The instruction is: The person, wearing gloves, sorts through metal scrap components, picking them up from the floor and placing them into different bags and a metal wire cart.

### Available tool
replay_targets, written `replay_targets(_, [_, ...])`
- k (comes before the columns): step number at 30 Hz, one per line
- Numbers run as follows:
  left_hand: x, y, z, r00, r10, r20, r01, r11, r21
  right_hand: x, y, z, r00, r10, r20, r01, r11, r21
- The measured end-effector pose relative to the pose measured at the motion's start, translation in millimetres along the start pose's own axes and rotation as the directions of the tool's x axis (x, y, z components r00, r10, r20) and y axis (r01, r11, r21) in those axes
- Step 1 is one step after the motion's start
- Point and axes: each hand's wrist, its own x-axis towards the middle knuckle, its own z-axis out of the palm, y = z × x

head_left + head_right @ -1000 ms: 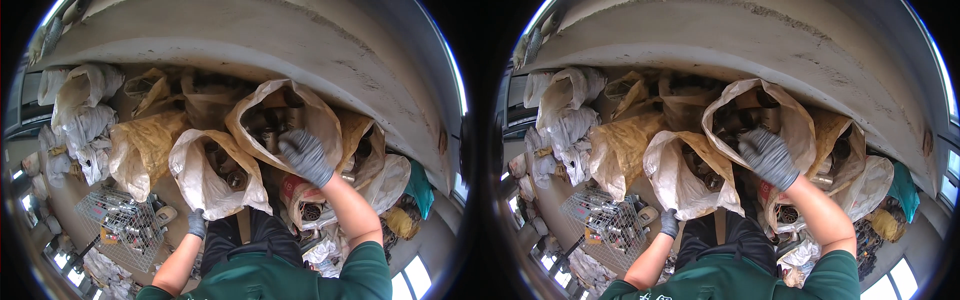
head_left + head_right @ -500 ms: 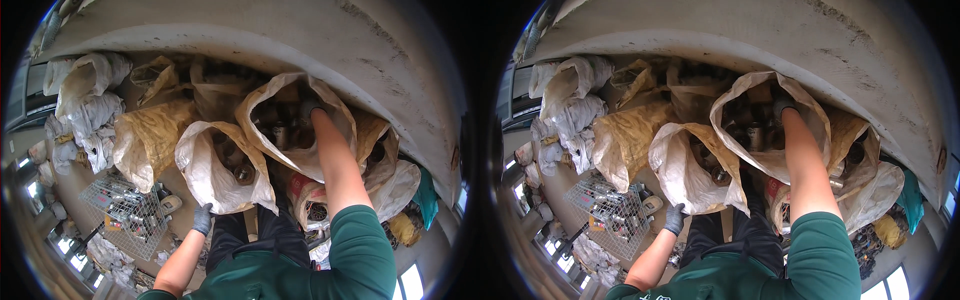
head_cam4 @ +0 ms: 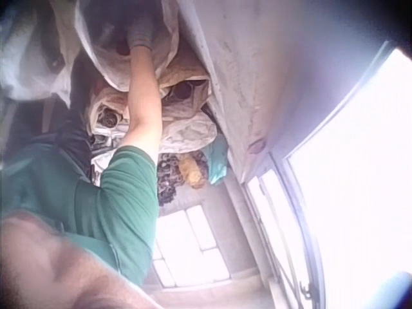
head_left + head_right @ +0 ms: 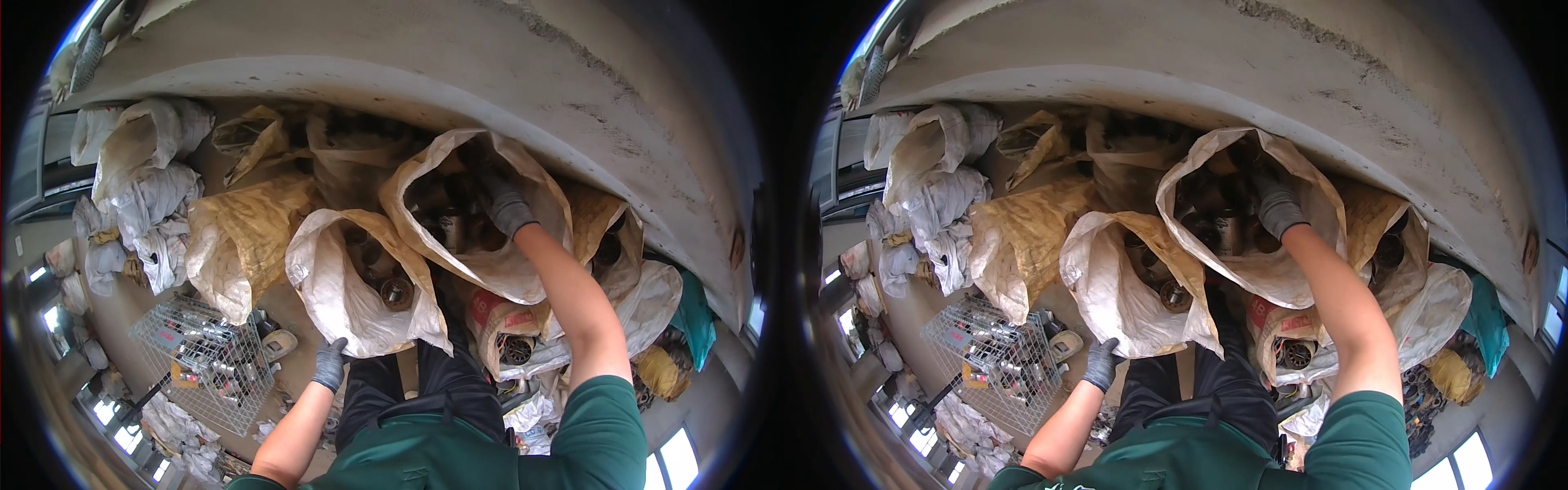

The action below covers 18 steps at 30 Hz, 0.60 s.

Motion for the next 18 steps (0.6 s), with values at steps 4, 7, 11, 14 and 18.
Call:
replay_targets(4, [-23,24,10,0.970,0.156,-0.188,-0.135,0.984,0.120,-101,-45,-69,0.914,-0.397,0.082,0.400,0.853,-0.335])
replay_targets(7, [-39,43,25,0.825,0.532,-0.192,-0.450,0.822,0.348,-168,-97,-122,0.865,-0.501,0.000,0.488,0.842,-0.230])
replay_targets(11, [-99,101,69,0.778,0.611,0.148,-0.628,0.752,0.200,-220,-140,-145,0.786,-0.610,-0.101,0.610,0.792,-0.034])
replay_targets(14, [-126,126,99,0.809,0.404,0.426,-0.487,0.867,0.102,-238,-173,-142,0.785,-0.611,-0.107,0.620,0.778,0.105])
replay_targets(18, [-131,121,131,0.722,0.246,0.647,-0.122,0.965,-0.232,-259,-192,-118,0.831,-0.542,-0.127,0.550,0.768,0.328])
